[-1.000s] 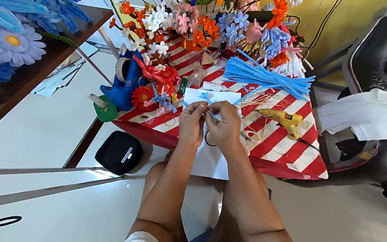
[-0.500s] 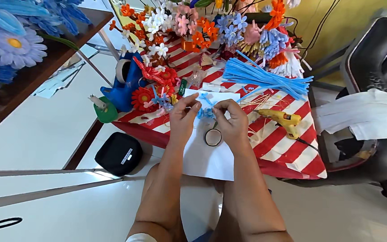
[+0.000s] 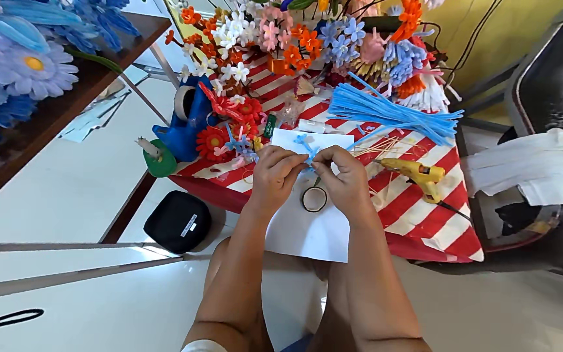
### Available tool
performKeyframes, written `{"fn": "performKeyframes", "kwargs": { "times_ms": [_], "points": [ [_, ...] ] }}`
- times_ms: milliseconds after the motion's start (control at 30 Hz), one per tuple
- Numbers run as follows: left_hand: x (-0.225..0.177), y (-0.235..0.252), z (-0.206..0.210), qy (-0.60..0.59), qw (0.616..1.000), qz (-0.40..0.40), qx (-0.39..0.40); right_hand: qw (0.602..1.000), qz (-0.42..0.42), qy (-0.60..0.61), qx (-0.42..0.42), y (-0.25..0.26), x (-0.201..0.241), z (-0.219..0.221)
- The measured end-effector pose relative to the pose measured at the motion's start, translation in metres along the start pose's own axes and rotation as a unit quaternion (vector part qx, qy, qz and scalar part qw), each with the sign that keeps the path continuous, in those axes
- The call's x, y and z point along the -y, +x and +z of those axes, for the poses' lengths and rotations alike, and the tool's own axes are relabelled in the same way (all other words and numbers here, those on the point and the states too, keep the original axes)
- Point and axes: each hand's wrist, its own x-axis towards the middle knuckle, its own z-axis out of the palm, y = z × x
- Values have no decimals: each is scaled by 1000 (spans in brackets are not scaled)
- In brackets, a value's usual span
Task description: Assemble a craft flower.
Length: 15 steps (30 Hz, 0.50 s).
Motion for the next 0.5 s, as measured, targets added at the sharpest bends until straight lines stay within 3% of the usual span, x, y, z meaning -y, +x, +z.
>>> {"fn": "performKeyframes", "kwargs": {
  "times_ms": [233,500],
  "points": [
    [0,1,-1,20,999,35,8,1000,3,3,12,-1,-1,-2],
    [-1,1,1,3,1000,19,25,1000,8,-9,18,-1,-1,-5]
  ]
}}
